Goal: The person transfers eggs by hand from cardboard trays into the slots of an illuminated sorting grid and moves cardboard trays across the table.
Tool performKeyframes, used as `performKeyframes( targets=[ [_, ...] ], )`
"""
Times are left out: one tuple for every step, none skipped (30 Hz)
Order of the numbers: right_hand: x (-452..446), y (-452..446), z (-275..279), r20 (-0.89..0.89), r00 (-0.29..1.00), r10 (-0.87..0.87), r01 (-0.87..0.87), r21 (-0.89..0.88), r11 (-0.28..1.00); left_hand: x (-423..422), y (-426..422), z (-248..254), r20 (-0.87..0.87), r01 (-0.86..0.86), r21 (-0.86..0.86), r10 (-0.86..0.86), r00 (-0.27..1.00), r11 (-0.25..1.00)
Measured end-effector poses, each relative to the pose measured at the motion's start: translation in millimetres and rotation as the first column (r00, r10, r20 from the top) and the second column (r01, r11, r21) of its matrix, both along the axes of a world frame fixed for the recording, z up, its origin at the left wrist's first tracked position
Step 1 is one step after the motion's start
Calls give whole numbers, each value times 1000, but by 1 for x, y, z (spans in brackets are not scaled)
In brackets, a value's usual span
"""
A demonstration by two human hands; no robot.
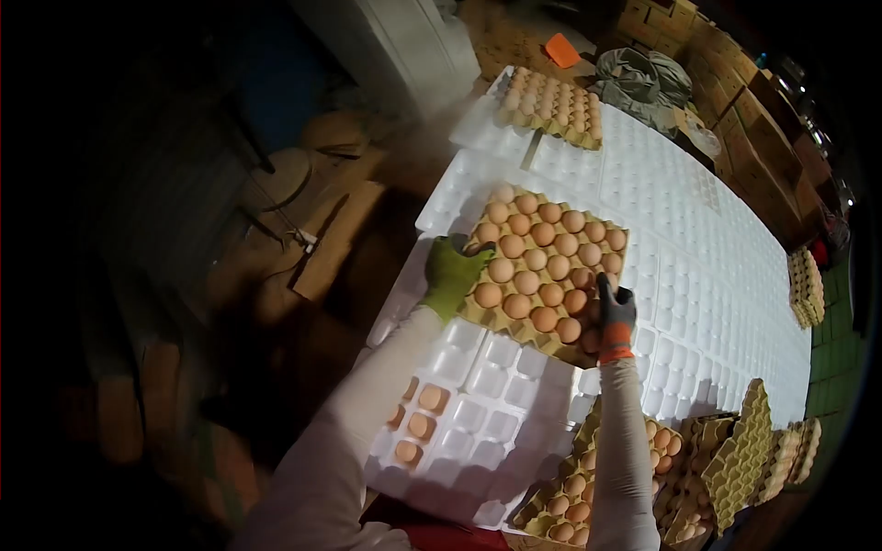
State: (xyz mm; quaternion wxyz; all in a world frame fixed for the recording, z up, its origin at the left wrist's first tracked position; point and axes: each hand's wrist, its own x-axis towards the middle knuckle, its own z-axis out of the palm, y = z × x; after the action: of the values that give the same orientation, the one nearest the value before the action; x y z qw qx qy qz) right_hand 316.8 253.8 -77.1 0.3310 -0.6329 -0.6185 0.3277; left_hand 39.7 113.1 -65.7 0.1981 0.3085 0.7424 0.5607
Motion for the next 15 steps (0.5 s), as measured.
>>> performKeyframes(
  targets=[
    [15,4,-1,-49,999,10,-10,4,1000,15,2,1,9,2,37,-2,1000,999],
    [28,10,1,-102,994,25,-24,11,1000,30,5,0,13,-2,77,1,1000,997],
    [47,18,-4,-208,976,63,-50,69,996,43,8,-1,11,-19,117,18,1000,993],
    [70,30,-12,-309,944,117,-81,126,989,69,28,-38,-235,-210,198,254,938,957],
    [94,39,-10,-334,936,110,-100,46,994,90,33,-36,-194,-174,193,211,958,966],
    [119,49,-9,-357,929,99,-118,-34,992,111,35,-19,-150,-138,191,168,974,972],
    [140,59,-10,-333,936,111,-130,-34,991,126,31,2,-106,-103,191,125,986,976],
    [161,70,-12,-310,943,124,-141,-35,989,136,23,32,-58,-65,116,72,996,991],
    [176,77,-17,-343,932,121,-138,-27,990,154,36,19,-85,-110,117,120,989,987],
    [192,84,-23,-376,919,118,-135,-20,991,171,49,6,-112,-155,118,168,979,981],
    [198,82,-18,-388,915,113,-151,-70,986,188,62,-6,-137,-200,120,216,967,972],
    [205,83,-17,-398,911,106,-167,-121,979,196,66,-8,-153,-237,81,247,957,968],
    [209,80,-11,-407,908,99,-182,-171,968,200,66,-14,-158,-212,18,213,964,977],
    [220,88,-18,-407,909,95,-190,-202,961,204,69,-19,-154,-178,-40,170,973,983],
    [226,96,-36,-507,857,88,-212,-192,958,211,75,-21,-139,-128,-95,114,984,987]
  ],
)
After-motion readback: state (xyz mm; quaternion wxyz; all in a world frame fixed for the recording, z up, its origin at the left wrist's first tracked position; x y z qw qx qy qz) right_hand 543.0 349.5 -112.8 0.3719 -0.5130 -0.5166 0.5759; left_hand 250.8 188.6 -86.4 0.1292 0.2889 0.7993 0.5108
